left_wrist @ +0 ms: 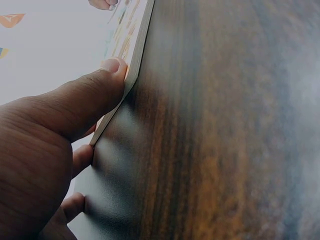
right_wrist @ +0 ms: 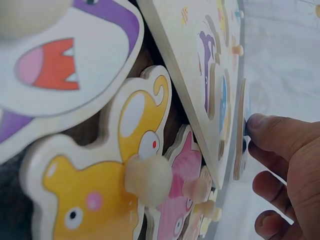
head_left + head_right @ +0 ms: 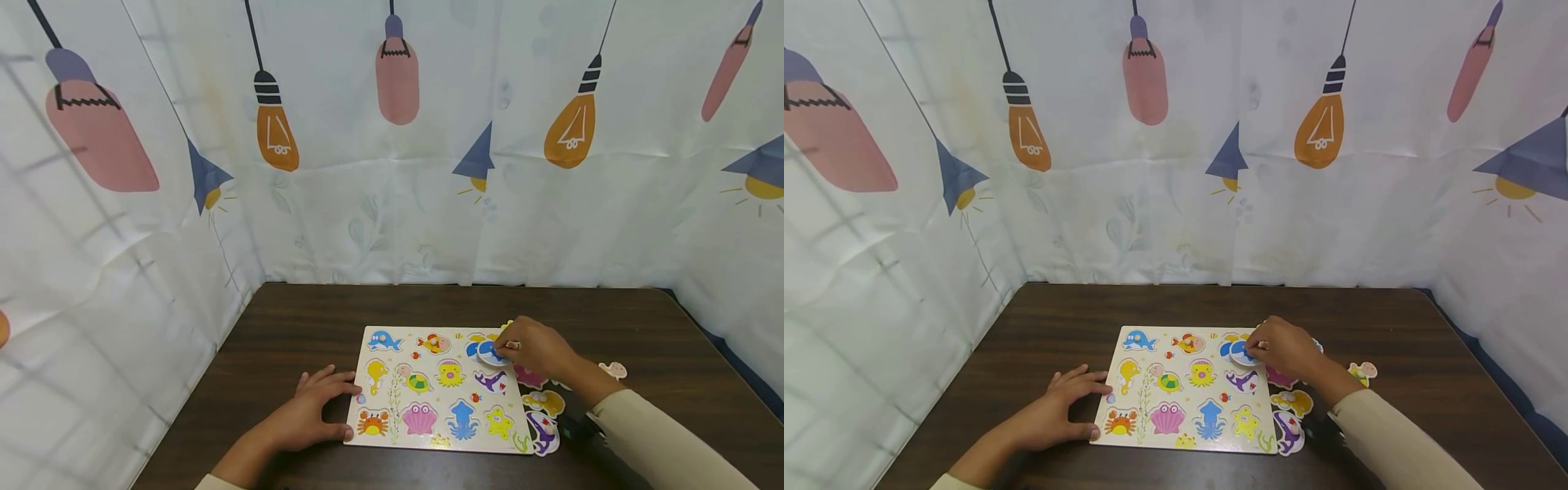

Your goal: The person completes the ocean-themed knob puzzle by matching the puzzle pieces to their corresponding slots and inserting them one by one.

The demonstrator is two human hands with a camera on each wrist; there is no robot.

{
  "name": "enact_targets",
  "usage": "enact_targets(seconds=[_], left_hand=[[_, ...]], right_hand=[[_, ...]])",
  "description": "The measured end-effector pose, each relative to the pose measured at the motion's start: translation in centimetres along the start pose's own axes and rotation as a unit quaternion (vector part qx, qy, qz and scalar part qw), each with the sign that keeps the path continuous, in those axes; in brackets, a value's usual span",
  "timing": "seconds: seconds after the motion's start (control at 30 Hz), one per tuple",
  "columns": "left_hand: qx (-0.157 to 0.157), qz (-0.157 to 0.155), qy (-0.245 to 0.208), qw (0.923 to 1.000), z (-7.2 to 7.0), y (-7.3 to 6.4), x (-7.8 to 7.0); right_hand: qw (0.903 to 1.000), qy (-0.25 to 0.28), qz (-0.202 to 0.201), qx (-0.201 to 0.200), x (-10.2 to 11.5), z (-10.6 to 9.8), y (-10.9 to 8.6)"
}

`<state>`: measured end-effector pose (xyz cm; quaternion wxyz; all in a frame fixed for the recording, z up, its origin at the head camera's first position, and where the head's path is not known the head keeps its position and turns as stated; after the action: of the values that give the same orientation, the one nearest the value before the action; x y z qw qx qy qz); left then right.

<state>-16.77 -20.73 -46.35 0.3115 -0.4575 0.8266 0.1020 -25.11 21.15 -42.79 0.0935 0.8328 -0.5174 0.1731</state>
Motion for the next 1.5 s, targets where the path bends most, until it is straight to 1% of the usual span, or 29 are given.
enact_targets(seconds=[0.23, 0.53, 0.93, 1.17, 1.5], left_hand=[[0.0, -0.002, -0.002, 1.0, 0.0, 0.0, -0.1], [-0.003, 0.002, 0.002, 1.0, 0.0, 0.0, 0.0], [-0.004, 0.006, -0.001, 1.0, 0.2, -0.1, 0.1], [-0.005, 0.008, -0.004, 1.0, 0.2, -0.1, 0.1], [-0.003, 0.005, 0.0, 1.0, 0.1, 0.0, 0.2]], right_hand=[[1.0, 0.004, -0.005, 0.0, 0.3, 0.3, 0.5], [0.9999, -0.01, -0.011, 0.001, 0.8, 0.7, 1.3], [0.9995, -0.02, -0.022, 0.014, 1.1, 1.3, 2.1], [0.9997, -0.015, -0.005, 0.019, 1.0, 1.6, 2.4], [0.9997, -0.012, 0.004, 0.022, 1.0, 1.4, 2.7]])
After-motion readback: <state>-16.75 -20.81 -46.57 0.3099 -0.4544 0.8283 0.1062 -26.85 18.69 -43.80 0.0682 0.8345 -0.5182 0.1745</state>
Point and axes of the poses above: each hand's wrist, its own y-axis towards the middle knuckle, its own z-axis out of the palm, x = y × z, the point moved 4 cm from there along y, towards the middle knuckle, and after that the axes turned 8 degrees about x, right-handed, at the moved point
